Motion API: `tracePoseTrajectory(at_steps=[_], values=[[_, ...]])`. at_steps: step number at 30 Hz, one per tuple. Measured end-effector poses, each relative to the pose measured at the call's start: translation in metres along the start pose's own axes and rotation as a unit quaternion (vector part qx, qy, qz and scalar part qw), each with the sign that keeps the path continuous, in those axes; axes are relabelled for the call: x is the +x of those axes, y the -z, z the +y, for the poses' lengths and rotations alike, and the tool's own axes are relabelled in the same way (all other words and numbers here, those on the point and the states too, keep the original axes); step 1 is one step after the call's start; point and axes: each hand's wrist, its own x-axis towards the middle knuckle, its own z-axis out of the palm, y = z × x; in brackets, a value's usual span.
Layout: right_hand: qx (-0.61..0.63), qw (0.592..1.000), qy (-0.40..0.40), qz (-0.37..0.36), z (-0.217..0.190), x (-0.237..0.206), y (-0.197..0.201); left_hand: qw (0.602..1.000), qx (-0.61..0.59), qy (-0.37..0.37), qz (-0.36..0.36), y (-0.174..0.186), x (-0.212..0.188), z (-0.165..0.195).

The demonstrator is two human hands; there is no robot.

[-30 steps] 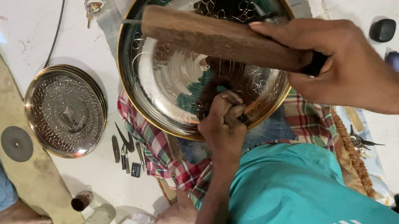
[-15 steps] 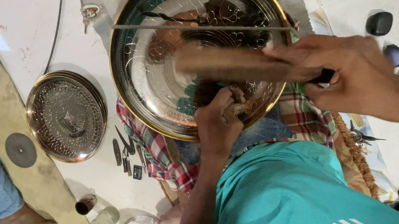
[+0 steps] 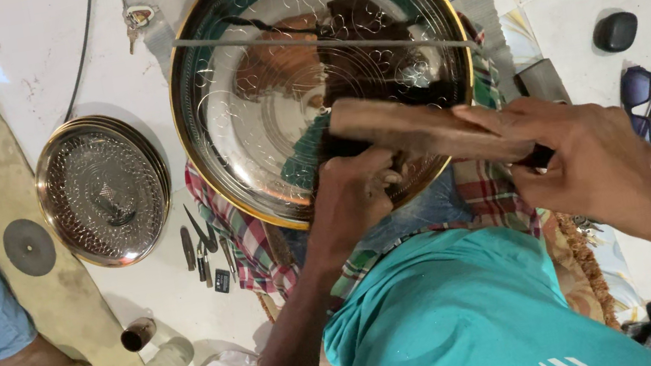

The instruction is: The person sits on the floor and repeatedly hammers a small metal piece held in the left hand against a large decorative metal tray. The person uses a wooden mallet to strike the metal piece, occasionally adjusting its position.

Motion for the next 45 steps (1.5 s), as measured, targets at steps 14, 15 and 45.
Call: tracePoseTrajectory(at_steps=[14,15,45], values=[[0.201,0.964,0.125,0.119,0.0,0.012,-0.018,0.959,-0.09,0.05,0.263,-0.044,-0.02,0.015],[0.194,0.965,0.134,0.119,-0.006,0.017,-0.01,0.96,-0.094,0.059,0.256,-0.043,-0.019,0.015],[0.267,0.933,0.009,0.242,0.013,-0.075,-0.075,0.979,0.009,-0.113,-0.17,0.003,0.025,-0.012]])
